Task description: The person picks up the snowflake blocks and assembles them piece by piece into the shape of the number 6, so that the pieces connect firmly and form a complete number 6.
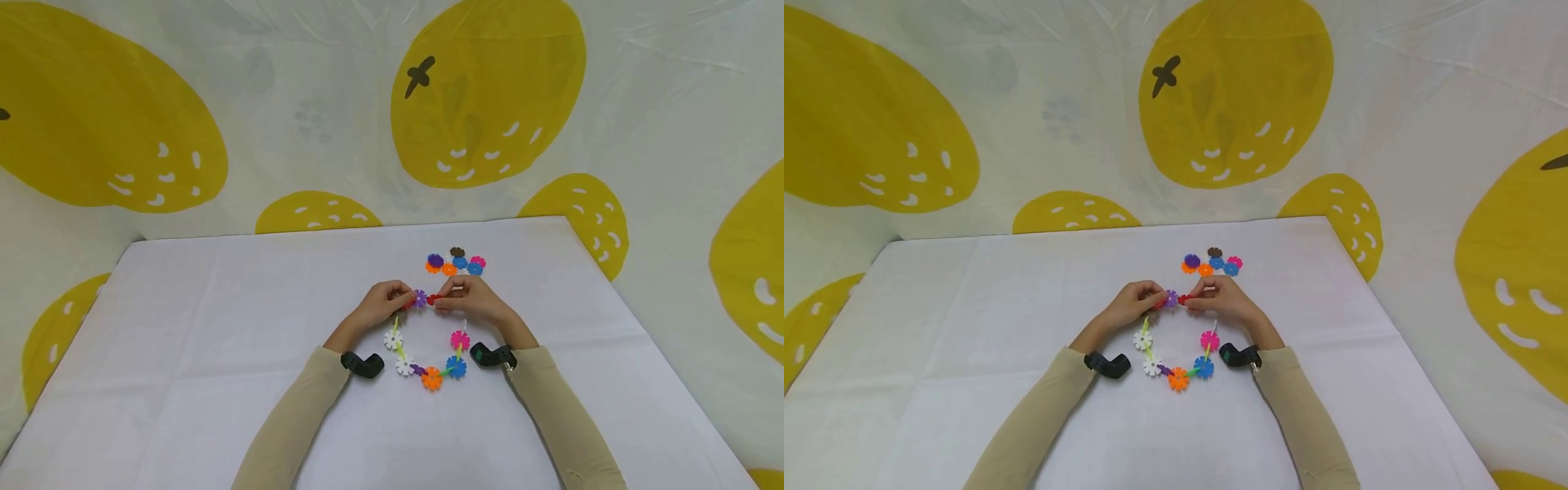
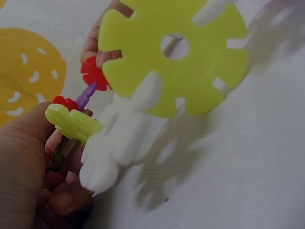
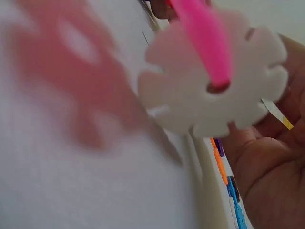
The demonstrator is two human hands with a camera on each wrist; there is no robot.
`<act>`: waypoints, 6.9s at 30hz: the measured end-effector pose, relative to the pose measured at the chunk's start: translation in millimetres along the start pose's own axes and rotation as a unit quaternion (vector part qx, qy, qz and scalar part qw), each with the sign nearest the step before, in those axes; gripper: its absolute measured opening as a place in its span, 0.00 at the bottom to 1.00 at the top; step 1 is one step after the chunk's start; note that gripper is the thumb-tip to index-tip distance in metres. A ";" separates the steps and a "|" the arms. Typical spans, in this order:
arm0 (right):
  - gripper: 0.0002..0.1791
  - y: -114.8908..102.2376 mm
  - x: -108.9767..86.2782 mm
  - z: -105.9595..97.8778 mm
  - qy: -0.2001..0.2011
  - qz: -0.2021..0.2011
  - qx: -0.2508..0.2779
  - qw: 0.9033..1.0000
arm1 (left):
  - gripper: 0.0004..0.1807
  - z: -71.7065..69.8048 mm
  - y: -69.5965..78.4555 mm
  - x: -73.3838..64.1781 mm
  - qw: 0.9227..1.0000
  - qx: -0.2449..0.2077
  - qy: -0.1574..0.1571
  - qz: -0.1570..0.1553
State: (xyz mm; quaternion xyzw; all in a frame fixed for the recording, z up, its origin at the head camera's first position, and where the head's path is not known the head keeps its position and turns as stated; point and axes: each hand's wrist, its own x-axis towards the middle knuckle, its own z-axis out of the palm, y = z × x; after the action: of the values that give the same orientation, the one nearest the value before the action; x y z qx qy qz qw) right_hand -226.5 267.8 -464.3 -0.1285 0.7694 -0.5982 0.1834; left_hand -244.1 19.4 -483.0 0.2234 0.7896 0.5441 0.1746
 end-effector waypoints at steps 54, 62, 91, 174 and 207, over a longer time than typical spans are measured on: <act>0.07 -10.5 -22.6 -38.0 -0.192 0.047 -0.118 0.973 | 0.14 -0.6 2.0 -2.4 0.999 -0.039 0.008 0.004; 0.09 -12.3 -19.2 -35.7 -0.116 0.018 -0.143 0.983 | 0.14 -0.5 4.8 -2.9 0.998 -0.058 -0.010 -0.003; 0.21 -20.6 -14.5 -18.0 -0.062 -0.016 -0.249 0.966 | 0.12 -1.3 0.6 -2.8 0.997 0.072 -0.016 0.012; 0.17 5.3 1.7 3.9 0.001 0.043 -0.015 0.999 | 0.08 0.3 -2.0 -4.4 0.993 0.038 0.014 0.112; 0.16 6.9 1.3 8.4 0.014 0.041 0.000 0.999 | 0.07 4.7 0.8 -3.2 0.993 0.060 0.020 0.103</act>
State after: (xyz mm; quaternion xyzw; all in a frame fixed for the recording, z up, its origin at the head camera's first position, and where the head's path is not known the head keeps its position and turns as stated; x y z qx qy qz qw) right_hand -223.9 261.7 -472.9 -0.0886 0.7767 -0.5916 0.1972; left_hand -238.9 21.6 -483.8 0.3027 0.7971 0.5150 0.0886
